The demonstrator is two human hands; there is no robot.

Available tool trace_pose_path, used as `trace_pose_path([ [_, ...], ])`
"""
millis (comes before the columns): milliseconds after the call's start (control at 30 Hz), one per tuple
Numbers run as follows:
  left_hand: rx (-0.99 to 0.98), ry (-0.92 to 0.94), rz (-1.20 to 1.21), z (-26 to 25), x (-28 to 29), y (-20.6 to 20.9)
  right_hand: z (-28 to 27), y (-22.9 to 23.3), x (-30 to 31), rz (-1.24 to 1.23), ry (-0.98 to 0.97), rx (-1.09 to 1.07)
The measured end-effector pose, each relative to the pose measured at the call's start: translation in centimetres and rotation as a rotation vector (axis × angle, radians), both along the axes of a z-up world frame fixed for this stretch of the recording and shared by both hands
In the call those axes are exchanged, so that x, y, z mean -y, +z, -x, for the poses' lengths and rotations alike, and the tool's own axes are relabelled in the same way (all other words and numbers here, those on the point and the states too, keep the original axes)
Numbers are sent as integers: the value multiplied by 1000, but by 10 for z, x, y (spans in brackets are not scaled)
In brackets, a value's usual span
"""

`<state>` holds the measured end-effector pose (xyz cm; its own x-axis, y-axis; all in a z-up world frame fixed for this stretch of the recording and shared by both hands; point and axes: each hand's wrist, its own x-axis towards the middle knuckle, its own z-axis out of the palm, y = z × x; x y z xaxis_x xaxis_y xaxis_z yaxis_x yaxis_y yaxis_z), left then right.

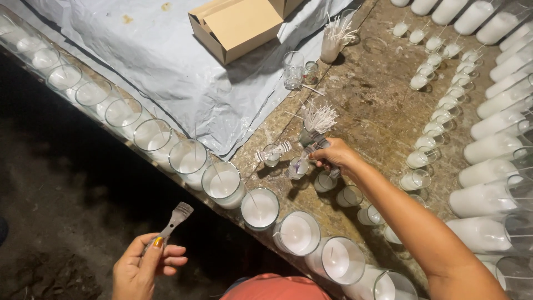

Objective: Placing metal-tabbed candle wicks into the center of glass jars filled with wax.

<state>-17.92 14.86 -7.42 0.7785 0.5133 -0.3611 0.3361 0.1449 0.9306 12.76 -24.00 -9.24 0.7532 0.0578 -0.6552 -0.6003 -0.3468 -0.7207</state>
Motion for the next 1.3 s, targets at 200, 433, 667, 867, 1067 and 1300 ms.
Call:
trace_pose_path([
  [200,-83,26,-2,0,10,9,-3,-10,2,106,-7,8],
  [433,-100,1,35,-2,18,0,-1,-9,2,86,-43,9],
  [667,-53,-183,95,-37,55,26,-1,0,22,43,-21,73],
  [867,41,-403,123,-76,92,57,29,38,9,50,7,278],
  [1067,-7,-533,33,-104,130,95,82,127,-20,-216,110,244],
  [1300,145,-695,63,-115,158,71,100,124,-12,-380,189,538],
])
